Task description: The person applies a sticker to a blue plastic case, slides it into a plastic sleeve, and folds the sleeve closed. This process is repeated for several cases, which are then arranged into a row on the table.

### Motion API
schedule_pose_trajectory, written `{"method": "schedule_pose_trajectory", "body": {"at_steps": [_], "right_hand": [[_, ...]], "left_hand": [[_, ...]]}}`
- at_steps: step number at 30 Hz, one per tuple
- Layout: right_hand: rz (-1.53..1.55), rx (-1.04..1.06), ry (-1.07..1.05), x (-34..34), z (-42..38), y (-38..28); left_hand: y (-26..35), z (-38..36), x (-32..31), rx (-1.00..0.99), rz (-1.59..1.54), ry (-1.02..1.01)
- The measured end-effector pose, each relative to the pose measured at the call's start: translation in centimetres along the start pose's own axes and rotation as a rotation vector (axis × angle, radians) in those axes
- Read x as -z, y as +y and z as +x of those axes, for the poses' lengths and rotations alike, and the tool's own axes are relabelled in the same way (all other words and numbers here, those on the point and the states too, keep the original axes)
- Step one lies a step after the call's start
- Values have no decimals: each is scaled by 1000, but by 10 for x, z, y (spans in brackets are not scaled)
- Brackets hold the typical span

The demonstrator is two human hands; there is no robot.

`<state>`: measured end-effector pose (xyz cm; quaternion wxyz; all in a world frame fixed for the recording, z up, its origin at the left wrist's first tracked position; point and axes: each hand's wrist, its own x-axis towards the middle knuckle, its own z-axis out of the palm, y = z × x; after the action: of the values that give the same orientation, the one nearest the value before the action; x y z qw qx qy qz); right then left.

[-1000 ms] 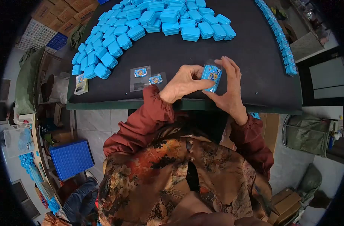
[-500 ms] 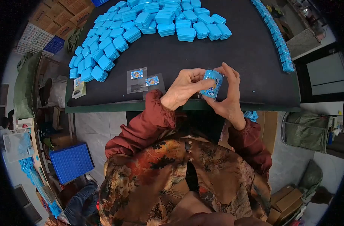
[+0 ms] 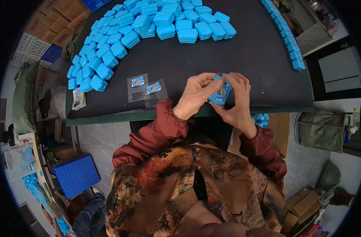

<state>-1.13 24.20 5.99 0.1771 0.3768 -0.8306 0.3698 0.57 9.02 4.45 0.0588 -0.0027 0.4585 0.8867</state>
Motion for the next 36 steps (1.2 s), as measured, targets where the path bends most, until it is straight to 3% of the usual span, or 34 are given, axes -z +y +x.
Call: {"method": "schedule_pose_trajectory", "body": {"at_steps": [5, 7, 10, 14, 16, 17, 20, 23, 27, 36], "right_hand": [[-67, -77, -64, 13, -2, 0], [-135, -110, -118, 24, -2, -3], [-182, -102, -154, 40, -1, -3], [-215, -170, -23, 77, -1, 10], [-280, -318, 100, 109, -2, 48], [-233, -473, 149, 126, -5, 77], [-209, -898, 292, 178, -22, 173], [-399, -992, 293, 204, -44, 254], [-270, -1102, 370, 198, -37, 276], [-485, -1149, 399, 177, -28, 307]], "left_hand": [[-10, 7, -5, 26, -44, -2], [-10, 7, -9, 28, 76, 59], [-14, 13, -18, 60, 79, -8], [3, 16, -27, 227, 155, -62], [-1, 12, -20, 129, 307, -110], [-2, 8, -17, 32, 459, -149], [2, -9, -6, 0, 569, -147], [1, -21, -4, -78, 531, -73], [11, -32, 4, -123, 573, -53], [15, -48, 25, -117, 514, 97]]}}
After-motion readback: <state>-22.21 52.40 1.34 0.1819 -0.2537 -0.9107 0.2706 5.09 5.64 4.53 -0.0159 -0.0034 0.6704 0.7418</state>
